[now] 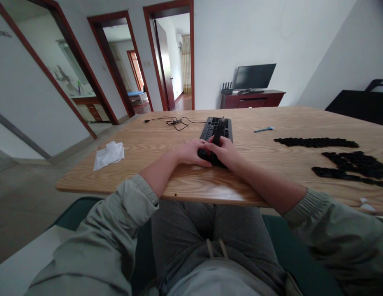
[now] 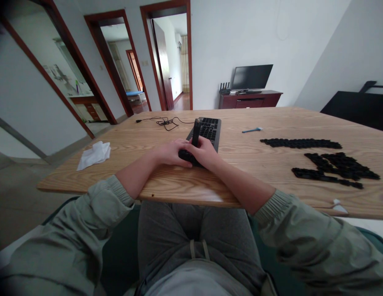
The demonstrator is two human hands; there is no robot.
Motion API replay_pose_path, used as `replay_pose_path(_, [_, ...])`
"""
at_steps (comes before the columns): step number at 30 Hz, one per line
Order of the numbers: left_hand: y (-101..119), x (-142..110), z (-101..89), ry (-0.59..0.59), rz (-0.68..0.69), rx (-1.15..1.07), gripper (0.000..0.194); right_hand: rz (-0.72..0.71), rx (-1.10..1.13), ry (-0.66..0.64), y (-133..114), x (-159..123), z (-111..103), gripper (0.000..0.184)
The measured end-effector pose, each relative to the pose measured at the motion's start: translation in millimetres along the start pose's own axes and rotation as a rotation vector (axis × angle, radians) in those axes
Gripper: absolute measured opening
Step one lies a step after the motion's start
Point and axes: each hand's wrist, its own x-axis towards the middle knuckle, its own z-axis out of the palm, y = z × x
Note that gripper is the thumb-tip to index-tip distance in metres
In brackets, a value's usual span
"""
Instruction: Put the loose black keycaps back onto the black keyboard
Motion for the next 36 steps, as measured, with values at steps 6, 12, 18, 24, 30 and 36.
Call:
replay_pose_path(6, [-7, 2, 5.9, -0.08, 0.021, -0.126, 0.043, 0.09, -0.094, 0.02, 8, 11, 10, 0.022])
replay_pose_path(12, [-7, 0, 12.2, -0.04, 0.027, -0.167, 0.054, 0.01, -0.235, 0.067, 8, 15, 15, 0.03])
replay_pose_path(18, [-9, -2, 18.5, -0.002, 0.028, -0.192, 0.051, -0.068, -0.243, 0.03, 7, 9, 15, 0.041])
replay_pose_path(24, [-15, 1, 22.8, -0.018, 0.017, -0.245, 0.042, -0.08, -0.173, 0.058, 8, 8, 13, 0.049])
replay_pose_path(30, [-14, 3, 21.3, -0.029, 0.066, -0.239, 0.035, -0.053, -0.127, 0.107, 10, 10, 14, 0.051])
replay_pose_path(36, [-10, 1, 19.7, -0.029, 0.069, -0.229, 0.031, -0.035, -0.106, 0.114, 11, 10, 14, 0.05])
